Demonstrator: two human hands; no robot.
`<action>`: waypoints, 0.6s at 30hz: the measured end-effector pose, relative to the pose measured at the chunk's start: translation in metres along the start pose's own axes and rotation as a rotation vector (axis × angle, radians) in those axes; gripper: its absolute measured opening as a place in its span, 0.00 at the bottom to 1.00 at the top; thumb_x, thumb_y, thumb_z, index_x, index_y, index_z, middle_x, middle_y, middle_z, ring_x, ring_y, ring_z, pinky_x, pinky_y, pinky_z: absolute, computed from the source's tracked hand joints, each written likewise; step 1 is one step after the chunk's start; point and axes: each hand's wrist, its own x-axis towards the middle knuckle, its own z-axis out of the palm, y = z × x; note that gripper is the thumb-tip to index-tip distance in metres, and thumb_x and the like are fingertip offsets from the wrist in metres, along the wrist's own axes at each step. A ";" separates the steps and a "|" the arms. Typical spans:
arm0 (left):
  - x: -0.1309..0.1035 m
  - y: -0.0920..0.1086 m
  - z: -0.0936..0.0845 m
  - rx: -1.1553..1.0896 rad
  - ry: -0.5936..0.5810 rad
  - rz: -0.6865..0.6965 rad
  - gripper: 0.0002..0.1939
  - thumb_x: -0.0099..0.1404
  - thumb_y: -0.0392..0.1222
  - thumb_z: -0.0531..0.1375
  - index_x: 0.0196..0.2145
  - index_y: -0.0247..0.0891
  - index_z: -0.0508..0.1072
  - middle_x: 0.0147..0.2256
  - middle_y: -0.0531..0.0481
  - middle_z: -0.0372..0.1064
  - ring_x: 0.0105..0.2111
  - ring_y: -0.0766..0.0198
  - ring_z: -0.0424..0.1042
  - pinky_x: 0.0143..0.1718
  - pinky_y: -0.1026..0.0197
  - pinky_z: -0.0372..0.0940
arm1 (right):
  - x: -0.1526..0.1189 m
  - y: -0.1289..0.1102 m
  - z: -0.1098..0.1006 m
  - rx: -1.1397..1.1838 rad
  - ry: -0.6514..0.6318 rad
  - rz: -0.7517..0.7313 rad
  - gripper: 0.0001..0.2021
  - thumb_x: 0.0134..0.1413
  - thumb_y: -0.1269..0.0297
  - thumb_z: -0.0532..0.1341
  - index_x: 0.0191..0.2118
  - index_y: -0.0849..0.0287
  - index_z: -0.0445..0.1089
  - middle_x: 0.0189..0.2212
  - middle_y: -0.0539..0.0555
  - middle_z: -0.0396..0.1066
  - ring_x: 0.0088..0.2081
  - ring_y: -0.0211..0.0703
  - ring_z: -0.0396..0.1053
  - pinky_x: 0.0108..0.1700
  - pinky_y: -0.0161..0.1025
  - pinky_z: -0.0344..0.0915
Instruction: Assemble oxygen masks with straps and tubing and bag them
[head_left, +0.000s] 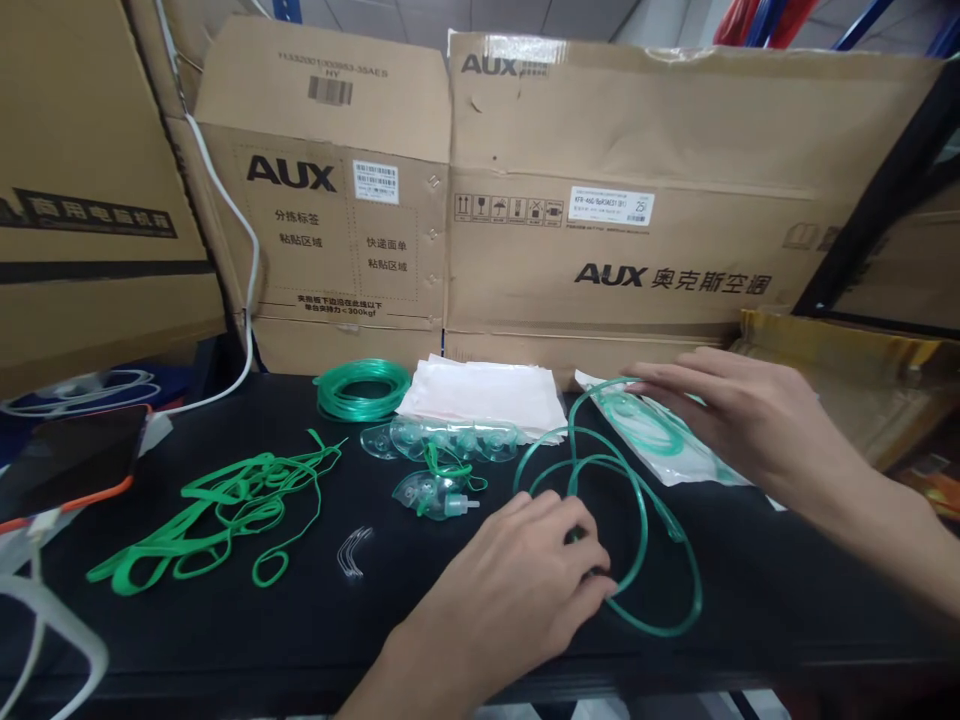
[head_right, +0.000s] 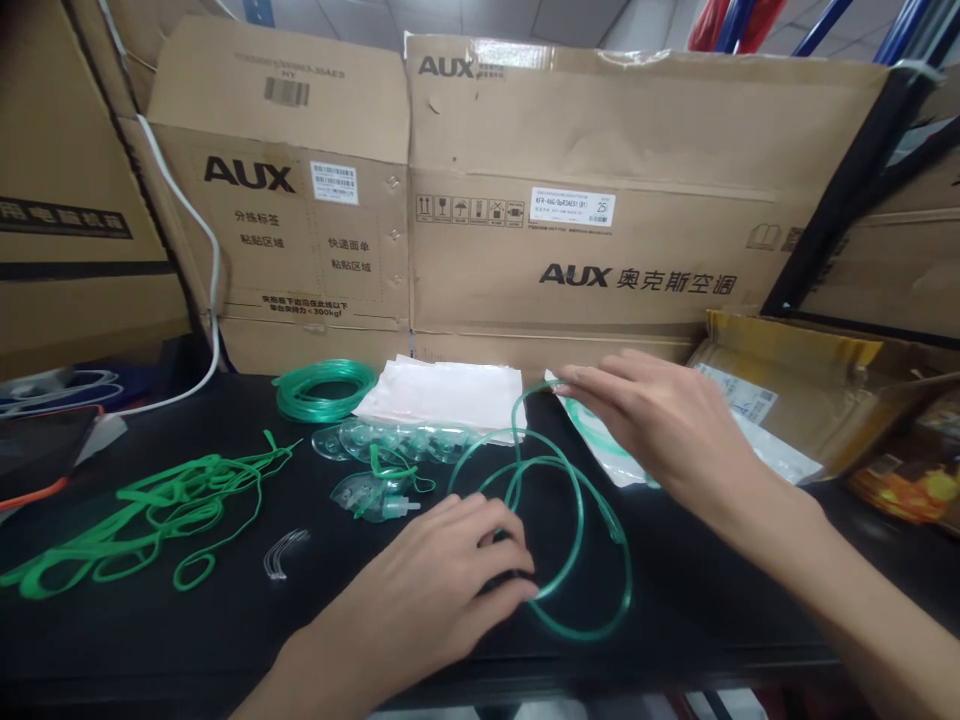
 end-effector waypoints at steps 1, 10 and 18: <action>0.001 0.000 -0.002 -0.017 0.070 -0.044 0.07 0.77 0.43 0.60 0.43 0.41 0.78 0.45 0.53 0.74 0.43 0.61 0.73 0.48 0.55 0.66 | -0.001 0.002 -0.004 0.025 -0.014 0.005 0.17 0.73 0.52 0.58 0.50 0.55 0.81 0.40 0.59 0.83 0.36 0.52 0.77 0.37 0.42 0.62; 0.005 0.014 -0.003 -0.067 0.171 -0.168 0.14 0.77 0.51 0.59 0.56 0.47 0.72 0.55 0.49 0.70 0.52 0.55 0.69 0.55 0.49 0.64 | 0.000 0.007 -0.002 0.254 -0.284 0.427 0.22 0.69 0.46 0.59 0.44 0.56 0.84 0.37 0.58 0.85 0.32 0.51 0.79 0.35 0.41 0.65; 0.003 0.021 0.026 0.113 -0.104 0.309 0.07 0.77 0.43 0.61 0.41 0.39 0.75 0.42 0.52 0.73 0.45 0.61 0.68 0.42 0.55 0.60 | -0.004 0.020 0.020 0.345 -0.270 0.471 0.19 0.64 0.47 0.64 0.40 0.55 0.86 0.35 0.56 0.85 0.29 0.47 0.73 0.32 0.40 0.65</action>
